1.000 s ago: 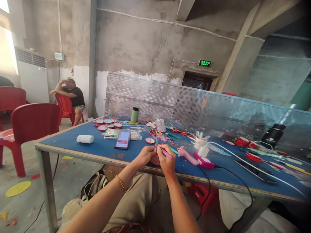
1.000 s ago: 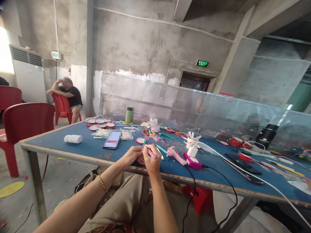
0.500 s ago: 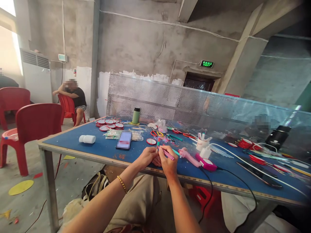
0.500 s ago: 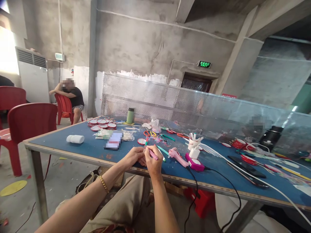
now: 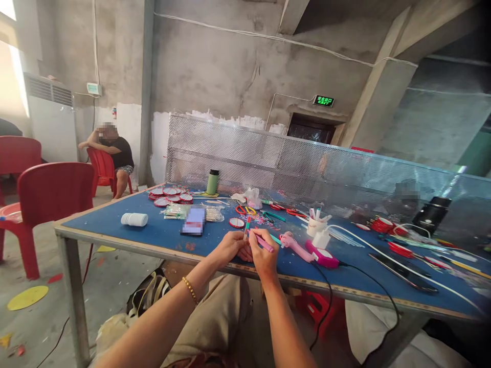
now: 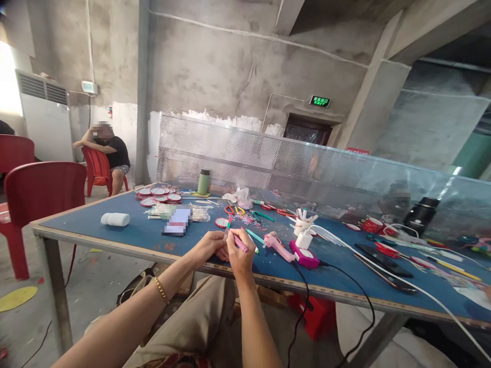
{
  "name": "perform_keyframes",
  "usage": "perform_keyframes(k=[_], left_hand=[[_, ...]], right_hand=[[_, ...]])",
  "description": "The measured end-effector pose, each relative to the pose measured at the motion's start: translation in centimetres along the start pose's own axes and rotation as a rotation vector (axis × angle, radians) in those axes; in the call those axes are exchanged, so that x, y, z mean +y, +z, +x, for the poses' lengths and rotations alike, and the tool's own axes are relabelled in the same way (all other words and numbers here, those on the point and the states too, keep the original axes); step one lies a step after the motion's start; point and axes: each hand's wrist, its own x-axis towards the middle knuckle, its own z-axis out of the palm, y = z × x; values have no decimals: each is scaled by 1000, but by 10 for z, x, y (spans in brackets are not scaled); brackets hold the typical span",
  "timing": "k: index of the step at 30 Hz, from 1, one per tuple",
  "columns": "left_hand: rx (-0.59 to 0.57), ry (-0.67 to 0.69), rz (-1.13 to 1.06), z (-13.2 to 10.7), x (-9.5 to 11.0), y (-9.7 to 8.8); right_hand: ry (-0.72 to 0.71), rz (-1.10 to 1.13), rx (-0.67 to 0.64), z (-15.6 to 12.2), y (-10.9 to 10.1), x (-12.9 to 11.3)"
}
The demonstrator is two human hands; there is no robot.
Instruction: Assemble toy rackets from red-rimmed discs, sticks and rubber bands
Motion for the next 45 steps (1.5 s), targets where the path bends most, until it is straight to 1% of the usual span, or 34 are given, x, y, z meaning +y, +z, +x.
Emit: perform_keyframes(k=[4,11,18,26,33,39,45], left_hand=[[2,3,0,0,-1,0],[6,-7,6,0,0,0],[5,-7,11,0,1,1],[3,-1,7,0,1,1],[2,5,5,1,-1,-1],[-5,13,-2,3,-3,-1],[-6,12,1,1,-1,-1]], right_hand=[[1,6,-15,-1,0,1],[9,11,13,-1,0,2],[-1,9,-7,0,0,0],[3,3,18,1,1,1],[1,9,-2,0,1,2],[0,-1,22,0,1,3],[-5,-2,14,1,0,-1]])
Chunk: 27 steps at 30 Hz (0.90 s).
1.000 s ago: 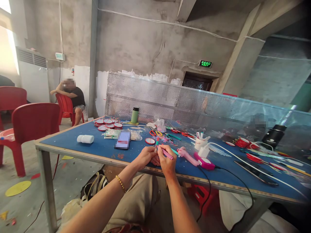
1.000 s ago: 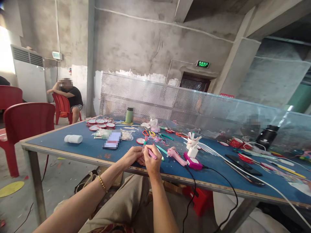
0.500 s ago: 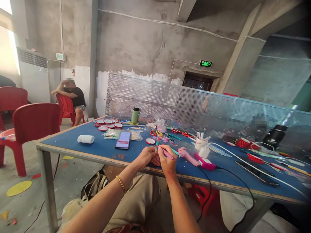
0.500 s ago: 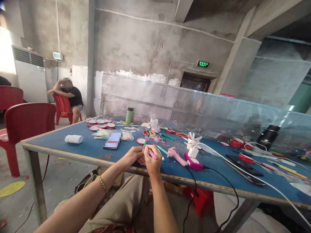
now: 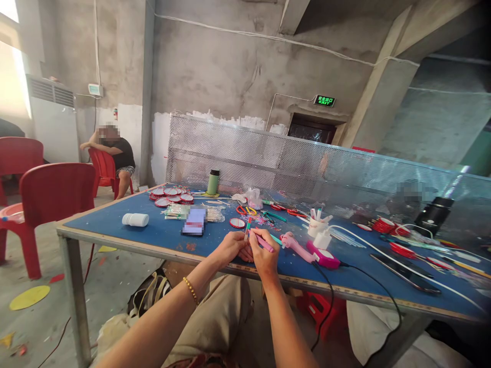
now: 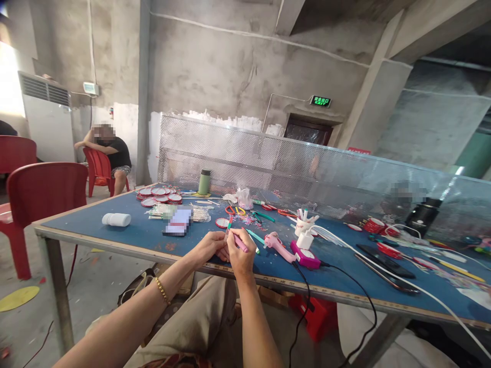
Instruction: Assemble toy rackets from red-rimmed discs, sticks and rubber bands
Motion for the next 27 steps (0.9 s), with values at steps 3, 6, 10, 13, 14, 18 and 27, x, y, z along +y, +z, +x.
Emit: perform_keyframes(k=[3,6,10,13,14,18,27], left_hand=[[0,0,2,-1,1,0],[-2,3,2,-1,1,0],[3,4,2,0,1,0],[3,4,-2,0,0,0],[2,5,-3,-1,0,0],[0,9,-10,-2,1,1],[-7,3,-19,-2,1,-1]], right_hand=[[-3,-4,-9,1,0,-2],[-3,-7,2,1,0,-2],[2,-6,26,0,-1,1],[4,-2,20,0,0,2],[4,0,13,0,0,2],[-2,0,-5,0,0,0],[11,-7,59,-1,-1,5]])
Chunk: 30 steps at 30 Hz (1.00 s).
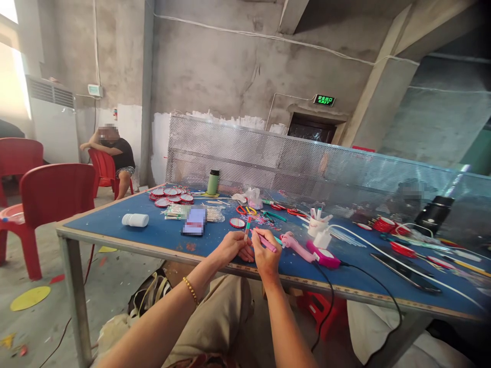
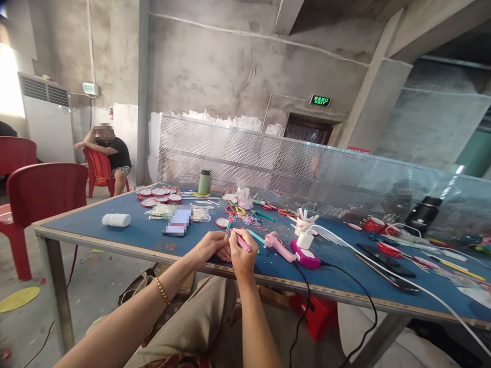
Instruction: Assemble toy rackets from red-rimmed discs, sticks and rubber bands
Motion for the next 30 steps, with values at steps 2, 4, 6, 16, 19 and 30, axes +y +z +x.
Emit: perform_keyframes(k=[2,4,6,16,19,30], left_hand=[[1,1,-1,0,0,0],[2,3,-1,1,0,0],[3,2,0,1,0,0],[-1,-2,-3,1,-1,0],[-1,-4,-1,2,-2,0],[1,0,-1,0,0,0]], right_hand=[[1,3,-5,0,0,0],[-1,6,-17,0,0,-1],[-3,8,-30,0,1,-3],[-4,-5,-6,0,0,-1],[0,-1,-2,0,0,-1],[7,4,-3,-1,1,-1]])
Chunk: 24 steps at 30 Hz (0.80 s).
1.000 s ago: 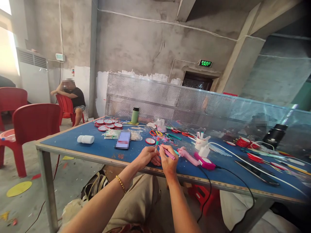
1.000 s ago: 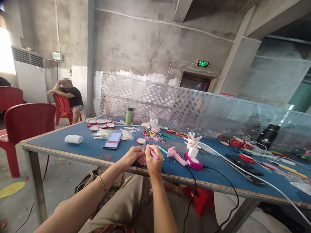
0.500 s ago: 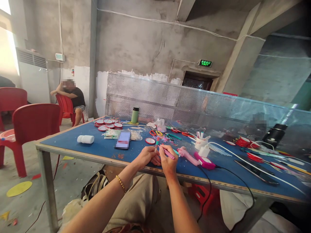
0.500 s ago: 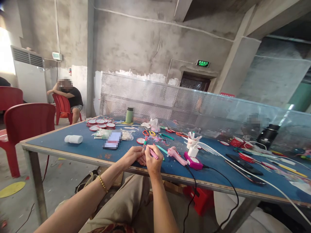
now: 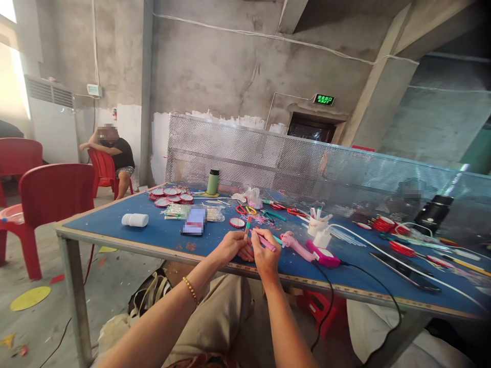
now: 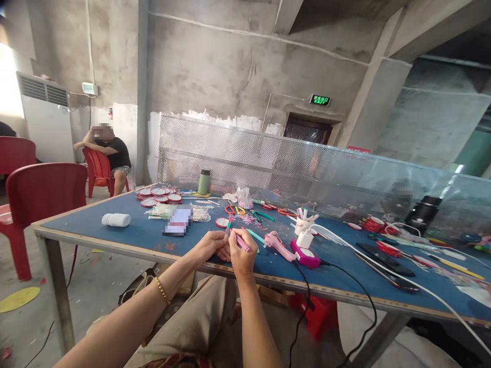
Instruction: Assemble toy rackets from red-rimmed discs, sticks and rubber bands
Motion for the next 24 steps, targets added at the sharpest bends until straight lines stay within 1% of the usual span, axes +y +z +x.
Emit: perform_keyframes(k=[15,24], left_hand=[[3,-15,3,1,0,1],[0,-16,5,2,-2,0]], right_hand=[[29,11,-51,0,-2,-2],[31,5,-58,1,-3,-6]])
